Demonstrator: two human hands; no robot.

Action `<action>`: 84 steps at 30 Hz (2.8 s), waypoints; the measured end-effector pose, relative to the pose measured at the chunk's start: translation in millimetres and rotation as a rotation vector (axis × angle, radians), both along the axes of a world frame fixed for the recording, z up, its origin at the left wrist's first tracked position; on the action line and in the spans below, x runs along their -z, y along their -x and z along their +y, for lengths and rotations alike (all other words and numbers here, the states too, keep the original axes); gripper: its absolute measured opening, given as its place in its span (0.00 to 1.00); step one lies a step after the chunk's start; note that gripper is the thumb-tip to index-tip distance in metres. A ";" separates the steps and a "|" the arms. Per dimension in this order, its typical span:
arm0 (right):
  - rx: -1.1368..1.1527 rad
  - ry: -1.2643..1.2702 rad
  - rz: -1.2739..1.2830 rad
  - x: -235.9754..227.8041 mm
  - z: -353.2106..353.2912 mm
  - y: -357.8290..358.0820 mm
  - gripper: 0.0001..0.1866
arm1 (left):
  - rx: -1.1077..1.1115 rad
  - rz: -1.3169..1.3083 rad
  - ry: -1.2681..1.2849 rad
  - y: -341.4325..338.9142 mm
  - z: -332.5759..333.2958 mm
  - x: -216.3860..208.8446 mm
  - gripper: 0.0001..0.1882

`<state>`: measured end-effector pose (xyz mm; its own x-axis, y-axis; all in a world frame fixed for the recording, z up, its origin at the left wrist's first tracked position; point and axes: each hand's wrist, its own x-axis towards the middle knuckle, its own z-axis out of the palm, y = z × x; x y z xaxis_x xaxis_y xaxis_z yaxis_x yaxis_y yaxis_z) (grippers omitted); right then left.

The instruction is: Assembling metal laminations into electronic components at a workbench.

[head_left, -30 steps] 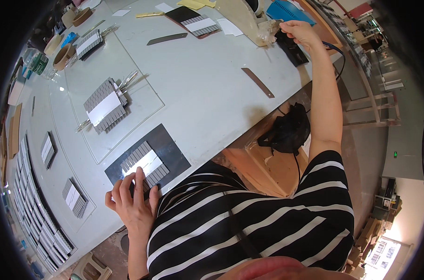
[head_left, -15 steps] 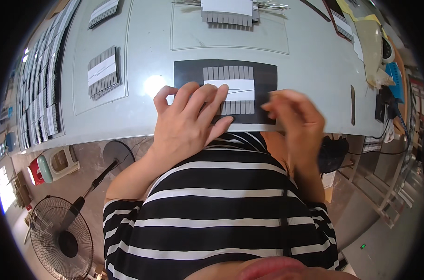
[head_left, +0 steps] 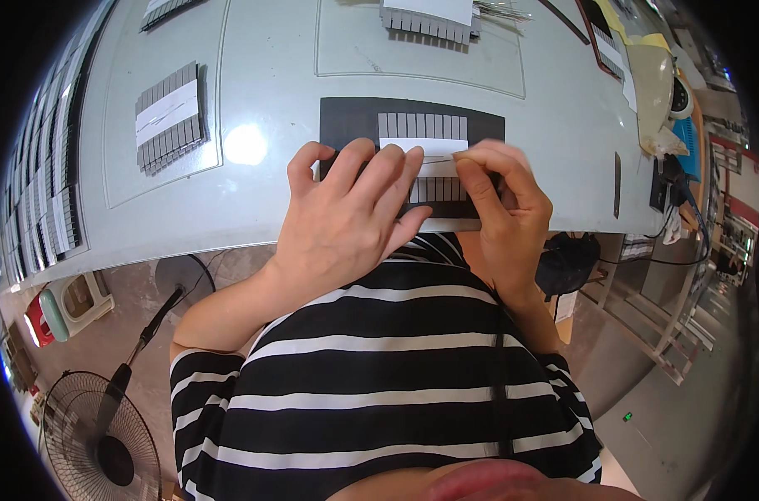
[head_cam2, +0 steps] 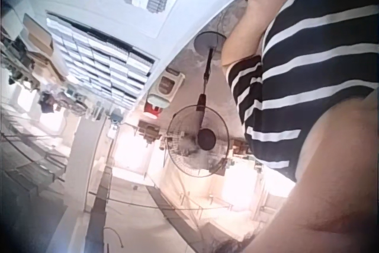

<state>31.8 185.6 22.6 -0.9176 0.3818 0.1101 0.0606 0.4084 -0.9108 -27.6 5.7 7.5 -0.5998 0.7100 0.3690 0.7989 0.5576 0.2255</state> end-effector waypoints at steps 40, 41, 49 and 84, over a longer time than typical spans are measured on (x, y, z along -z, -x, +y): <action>0.035 -0.469 0.078 7.5 -5.5 11.1 0.34 | 0.007 0.022 -0.009 0.6 1.1 0.9 0.28; 0.038 -0.470 0.079 6.4 -6.0 13.2 0.34 | 0.011 0.019 -0.008 1.5 1.2 0.8 0.28; 0.059 -0.146 -0.050 4.0 6.4 36.7 0.36 | 0.057 0.018 0.080 1.4 -9.7 -5.3 0.32; -0.143 -0.792 0.284 -23.2 86.0 88.4 0.05 | -0.216 0.358 0.287 102.3 -132.7 -44.8 0.24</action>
